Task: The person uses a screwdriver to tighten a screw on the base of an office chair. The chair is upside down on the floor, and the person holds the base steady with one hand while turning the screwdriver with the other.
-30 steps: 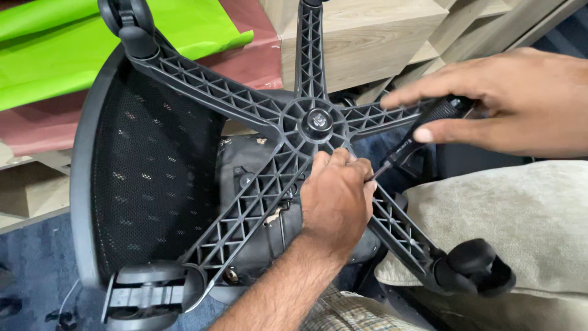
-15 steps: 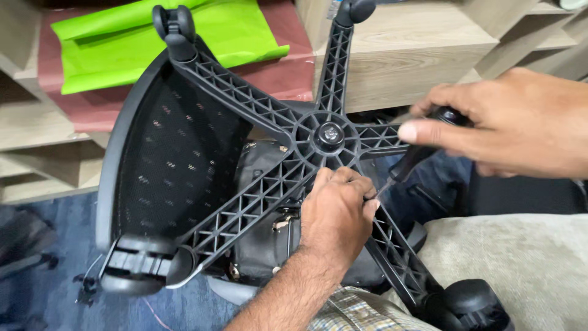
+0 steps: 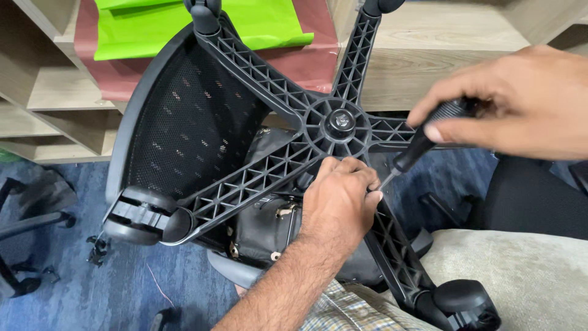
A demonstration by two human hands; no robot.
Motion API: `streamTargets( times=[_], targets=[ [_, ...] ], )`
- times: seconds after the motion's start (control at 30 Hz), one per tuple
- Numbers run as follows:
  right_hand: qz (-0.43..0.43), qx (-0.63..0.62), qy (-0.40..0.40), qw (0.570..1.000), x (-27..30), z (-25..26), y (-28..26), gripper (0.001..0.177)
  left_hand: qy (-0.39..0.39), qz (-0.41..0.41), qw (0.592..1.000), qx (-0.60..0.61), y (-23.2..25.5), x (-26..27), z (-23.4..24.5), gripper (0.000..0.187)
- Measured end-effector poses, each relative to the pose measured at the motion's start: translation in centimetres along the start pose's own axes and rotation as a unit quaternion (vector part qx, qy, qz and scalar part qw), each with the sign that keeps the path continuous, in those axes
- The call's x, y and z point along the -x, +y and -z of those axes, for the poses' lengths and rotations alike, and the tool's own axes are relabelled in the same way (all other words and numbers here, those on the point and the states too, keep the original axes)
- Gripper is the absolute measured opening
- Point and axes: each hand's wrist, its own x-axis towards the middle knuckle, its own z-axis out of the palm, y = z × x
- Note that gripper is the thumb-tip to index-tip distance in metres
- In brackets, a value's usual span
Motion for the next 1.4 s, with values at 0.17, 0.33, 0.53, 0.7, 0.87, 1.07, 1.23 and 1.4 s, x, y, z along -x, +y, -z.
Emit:
streamTargets(
  times=[0.17,0.33,0.53,0.7,0.87,1.07,1.23,1.4],
  targets=[
    [0.066,-0.052,0.017,0.996,-0.1,0.7,-0.2,0.056,0.003,-0.005,1.0,-0.007,0.2,0.0,0.2,0.02],
    [-0.122,-0.021,-0.085,0.989,-0.1,0.4,-0.4,0.054,-0.008,-0.013,1.0,-0.001,0.0,-0.2,0.2,0.017],
    [0.151,-0.086,0.02,0.985,0.5,0.8,0.9,0.058,-0.004,-0.031,0.999,0.011,-0.7,-0.6,0.1,0.017],
    [-0.158,-0.096,-0.092,0.978,-0.1,0.6,-0.2,0.044,-0.008,-0.042,0.999,0.011,-1.2,-0.9,0.1,0.018],
    [0.234,-0.104,0.017,0.966,0.1,1.2,0.3,0.05,-0.017,-0.041,0.999,0.007,-1.4,-1.0,0.2,0.016],
    [-0.228,-0.007,-0.158,0.961,-0.2,2.1,-2.4,0.043,-0.014,-0.064,0.998,0.012,-1.7,-1.3,0.4,0.017],
    [0.045,-0.057,-0.053,0.996,0.4,2.8,-2.3,0.055,-0.033,-0.067,0.997,-0.001,-1.9,-1.5,0.7,0.017],
    [-0.191,-0.052,-0.149,0.969,-0.4,2.8,-2.9,0.046,-0.038,-0.078,0.996,-0.004,-2.0,-1.8,0.7,0.017]
  ],
)
